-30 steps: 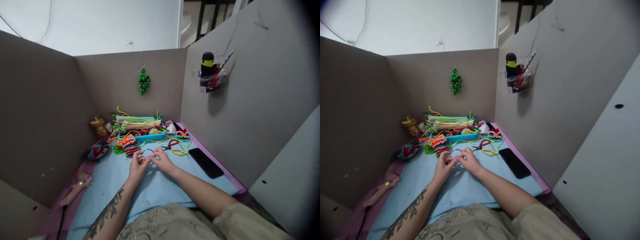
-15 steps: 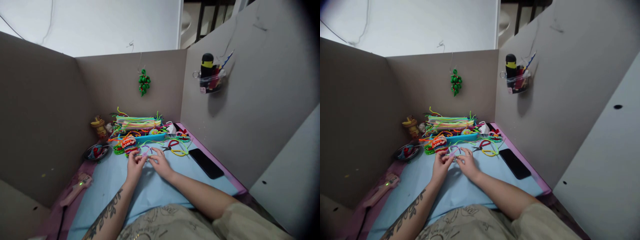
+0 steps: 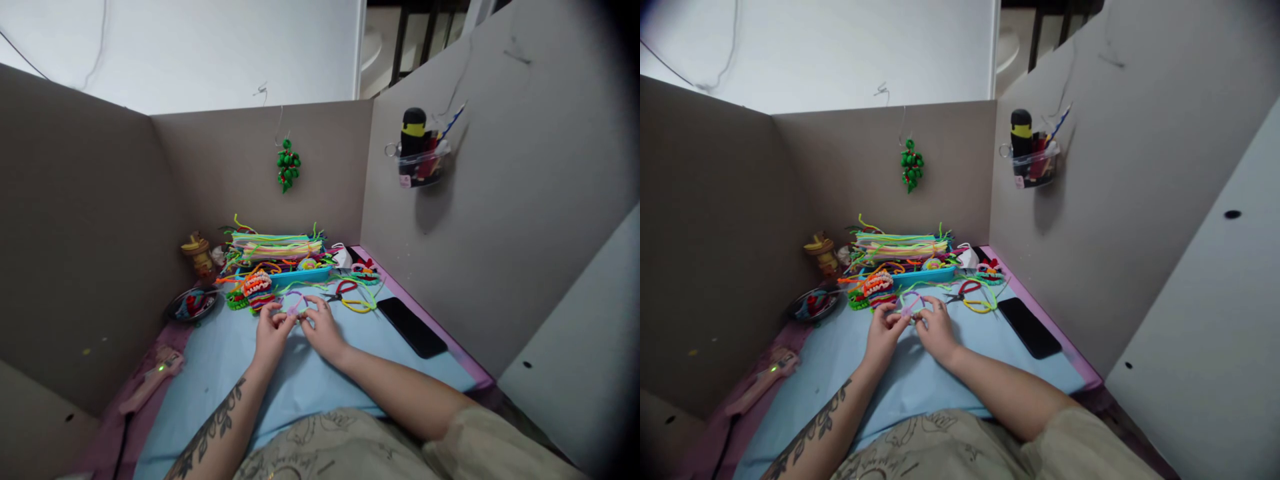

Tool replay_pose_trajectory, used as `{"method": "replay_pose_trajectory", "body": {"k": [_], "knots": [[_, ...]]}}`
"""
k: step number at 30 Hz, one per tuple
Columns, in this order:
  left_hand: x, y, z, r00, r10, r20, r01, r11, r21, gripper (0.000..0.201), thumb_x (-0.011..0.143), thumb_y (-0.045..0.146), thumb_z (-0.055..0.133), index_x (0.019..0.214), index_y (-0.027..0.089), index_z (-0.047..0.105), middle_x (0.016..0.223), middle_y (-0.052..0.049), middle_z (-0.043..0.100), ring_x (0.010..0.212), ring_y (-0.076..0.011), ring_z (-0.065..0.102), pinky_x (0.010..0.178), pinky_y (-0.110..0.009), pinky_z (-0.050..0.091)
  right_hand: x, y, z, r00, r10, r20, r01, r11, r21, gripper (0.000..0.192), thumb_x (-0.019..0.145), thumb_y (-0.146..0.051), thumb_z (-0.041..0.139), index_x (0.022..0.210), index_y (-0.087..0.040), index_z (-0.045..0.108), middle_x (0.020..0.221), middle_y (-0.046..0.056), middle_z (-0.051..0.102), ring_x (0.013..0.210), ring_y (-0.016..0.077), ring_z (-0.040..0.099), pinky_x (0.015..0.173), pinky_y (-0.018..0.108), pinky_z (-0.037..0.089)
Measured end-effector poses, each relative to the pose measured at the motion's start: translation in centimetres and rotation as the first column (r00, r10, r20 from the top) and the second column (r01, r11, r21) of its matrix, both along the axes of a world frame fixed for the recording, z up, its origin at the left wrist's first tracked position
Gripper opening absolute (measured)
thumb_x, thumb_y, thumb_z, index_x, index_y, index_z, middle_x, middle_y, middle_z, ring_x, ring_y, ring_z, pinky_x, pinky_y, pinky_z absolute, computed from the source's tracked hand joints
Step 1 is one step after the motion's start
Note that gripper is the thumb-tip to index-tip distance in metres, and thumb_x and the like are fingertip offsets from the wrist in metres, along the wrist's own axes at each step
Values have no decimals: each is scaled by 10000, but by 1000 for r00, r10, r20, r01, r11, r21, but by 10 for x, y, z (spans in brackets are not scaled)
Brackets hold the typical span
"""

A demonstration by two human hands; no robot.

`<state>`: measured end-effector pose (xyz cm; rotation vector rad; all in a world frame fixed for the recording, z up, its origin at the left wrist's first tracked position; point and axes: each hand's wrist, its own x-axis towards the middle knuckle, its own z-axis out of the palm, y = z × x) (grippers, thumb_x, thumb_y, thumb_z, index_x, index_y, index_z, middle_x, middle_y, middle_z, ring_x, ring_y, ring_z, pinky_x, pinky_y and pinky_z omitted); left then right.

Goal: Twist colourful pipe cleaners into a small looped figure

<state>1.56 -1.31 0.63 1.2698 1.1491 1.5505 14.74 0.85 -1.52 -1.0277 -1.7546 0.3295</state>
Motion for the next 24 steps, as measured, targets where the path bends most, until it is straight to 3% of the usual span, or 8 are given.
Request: {"method": "replay_pose_trajectory", "body": {"k": [5, 11, 15, 18, 24], "knots": [[0, -2, 2, 998, 64, -19, -63, 997, 52, 371, 674, 301, 659, 918, 203, 397, 638, 39, 589, 564, -100, 564, 548, -197, 398, 1, -5, 4, 999, -20, 36, 19, 999, 25, 148, 728, -124, 528, 761, -211, 643, 1144, 79, 468, 1098, 228, 418, 954, 397, 352], [0, -1, -3, 989, 107, -101, -95, 989, 112, 344, 695, 290, 643, 928, 201, 406, 688, 17, 601, 607, -111, 571, 573, -208, 409, -1, -13, 10, 994, 59, 93, -66, 995, 73, 149, 715, -112, 537, 752, -216, 638, 1185, 64, 447, 1155, 237, 362, 991, 434, 305], [-1, 2, -6, 992, 94, -79, -86, 991, 99, 348, 689, 291, 647, 924, 201, 407, 679, 22, 601, 606, -107, 570, 574, -202, 409, -1, -12, 10, 993, 94, 75, -99, 993, 69, 109, 728, -149, 549, 741, -219, 633, 1194, 56, 446, 1174, 242, 339, 999, 451, 284], [-3, 4, -5, 997, 74, -23, -72, 995, 66, 364, 676, 295, 656, 918, 198, 403, 649, 33, 592, 589, -104, 569, 576, -203, 413, 1, -10, 12, 994, 112, 5, -112, 992, 53, 98, 772, -214, 535, 734, -216, 626, 1124, 64, 484, 1113, 223, 401, 965, 414, 327], [-2, 3, -4, 1000, 15, 23, -15, 1000, -1, 386, 658, 301, 670, 900, 202, 386, 602, 54, 580, 518, -84, 539, 526, -180, 382, 8, -4, 17, 995, 75, -63, -73, 997, 38, 124, 761, -189, 540, 860, -219, 610, 1042, 70, 516, 1040, 212, 453, 925, 384, 348]]}}
